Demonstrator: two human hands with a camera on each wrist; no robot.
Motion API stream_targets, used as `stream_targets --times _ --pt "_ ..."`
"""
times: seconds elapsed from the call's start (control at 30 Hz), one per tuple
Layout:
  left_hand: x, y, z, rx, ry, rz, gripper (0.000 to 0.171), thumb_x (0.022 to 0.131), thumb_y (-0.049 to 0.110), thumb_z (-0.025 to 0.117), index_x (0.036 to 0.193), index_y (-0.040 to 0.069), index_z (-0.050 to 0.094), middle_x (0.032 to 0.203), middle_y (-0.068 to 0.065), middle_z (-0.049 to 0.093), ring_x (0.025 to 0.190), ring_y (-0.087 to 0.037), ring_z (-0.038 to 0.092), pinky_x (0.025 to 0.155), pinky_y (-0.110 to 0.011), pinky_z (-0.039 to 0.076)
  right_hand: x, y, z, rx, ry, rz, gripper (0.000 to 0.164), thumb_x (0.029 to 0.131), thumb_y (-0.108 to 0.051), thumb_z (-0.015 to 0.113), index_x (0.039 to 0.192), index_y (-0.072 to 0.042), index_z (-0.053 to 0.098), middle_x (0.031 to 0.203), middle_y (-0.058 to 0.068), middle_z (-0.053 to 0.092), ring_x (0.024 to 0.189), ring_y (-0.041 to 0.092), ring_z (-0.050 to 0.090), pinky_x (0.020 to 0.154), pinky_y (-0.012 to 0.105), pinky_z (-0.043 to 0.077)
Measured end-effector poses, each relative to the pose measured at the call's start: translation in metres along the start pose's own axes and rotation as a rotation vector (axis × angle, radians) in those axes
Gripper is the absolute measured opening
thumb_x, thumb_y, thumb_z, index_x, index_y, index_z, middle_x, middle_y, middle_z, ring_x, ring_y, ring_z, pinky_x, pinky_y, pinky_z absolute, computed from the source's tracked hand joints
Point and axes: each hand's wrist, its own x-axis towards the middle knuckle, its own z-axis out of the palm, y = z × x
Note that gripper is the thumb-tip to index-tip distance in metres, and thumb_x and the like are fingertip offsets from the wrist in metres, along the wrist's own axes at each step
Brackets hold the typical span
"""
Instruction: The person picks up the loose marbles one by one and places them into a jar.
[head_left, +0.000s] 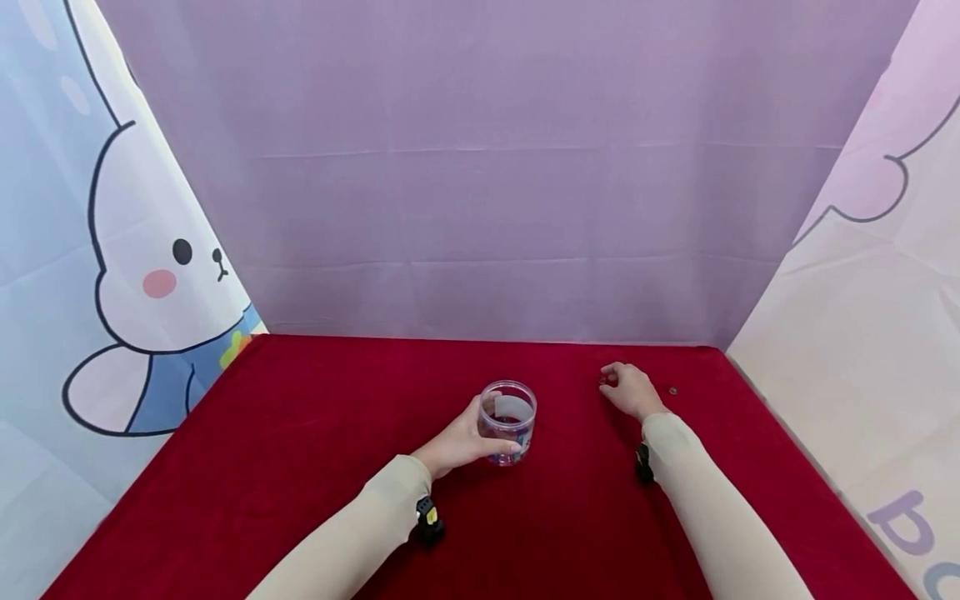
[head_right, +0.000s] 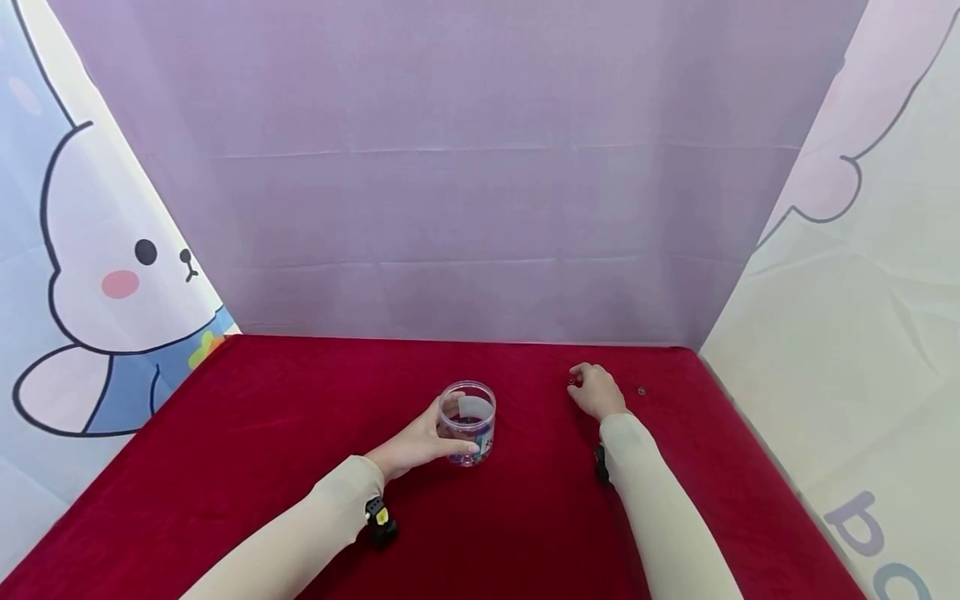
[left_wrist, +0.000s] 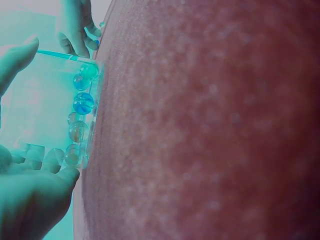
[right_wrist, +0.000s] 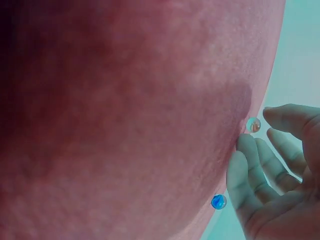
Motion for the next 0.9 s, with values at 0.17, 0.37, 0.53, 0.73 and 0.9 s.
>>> stream_targets --times 0.17,0.37,0.53,0.73,0.9 --pt "0.000 -0.001 0.000 0.001 -0.005 0.004 0.095 0.085 0.030 0.083 0.156 0.014 0.022 0.147 -0.007 0.042 0.130 -0.024 0.045 0.108 -0.050 0.039 0.003 0.002 0.002 0.015 -0.009 -0.032 0.035 0.096 -0.007 0.064 0.127 0.008 0.059 0.117 0.026 0.061 0.111 0.042 0.058 0.093 0.053 0.049" --pt "-0.001 -0.003 0.001 0.002 -0.005 -0.003 0.097 0.085 0.031 0.083 0.156 0.014 0.021 0.148 -0.008 0.041 0.130 -0.025 0.044 0.108 -0.051 0.039 0.003 0.003 0.006 0.003 -0.050 -0.038 0.040 0.096 -0.007 0.064 0.132 0.008 0.056 0.121 0.027 0.058 0.114 0.042 0.056 0.095 0.053 0.048" --pt "-0.001 -0.004 0.001 0.004 -0.006 -0.009 0.097 0.084 0.031 0.083 0.156 0.014 0.021 0.147 -0.007 0.042 0.130 -0.024 0.045 0.108 -0.051 0.039 0.002 0.003 0.008 -0.042 -0.086 -0.049 0.042 0.097 -0.007 0.062 0.135 0.009 0.055 0.127 0.028 0.056 0.121 0.045 0.051 0.099 0.055 0.045" --pt "0.000 -0.006 0.001 0.009 -0.006 -0.003 0.095 0.084 0.031 0.083 0.155 0.014 0.023 0.146 -0.006 0.043 0.129 -0.024 0.046 0.107 -0.050 0.040 0.001 0.001 0.011 -0.104 -0.111 -0.058 0.042 0.097 -0.007 0.061 0.136 0.007 0.055 0.128 0.028 0.055 0.120 0.044 0.051 0.099 0.055 0.044" --pt "-0.001 -0.006 0.001 0.008 -0.008 -0.006 0.095 0.085 0.030 0.083 0.156 0.014 0.022 0.147 -0.006 0.042 0.129 -0.025 0.045 0.107 -0.051 0.040 -0.001 0.001 0.014 -0.118 -0.115 -0.050 0.035 0.096 -0.007 0.062 0.130 0.006 0.060 0.125 0.027 0.054 0.115 0.041 0.053 0.097 0.053 0.046"
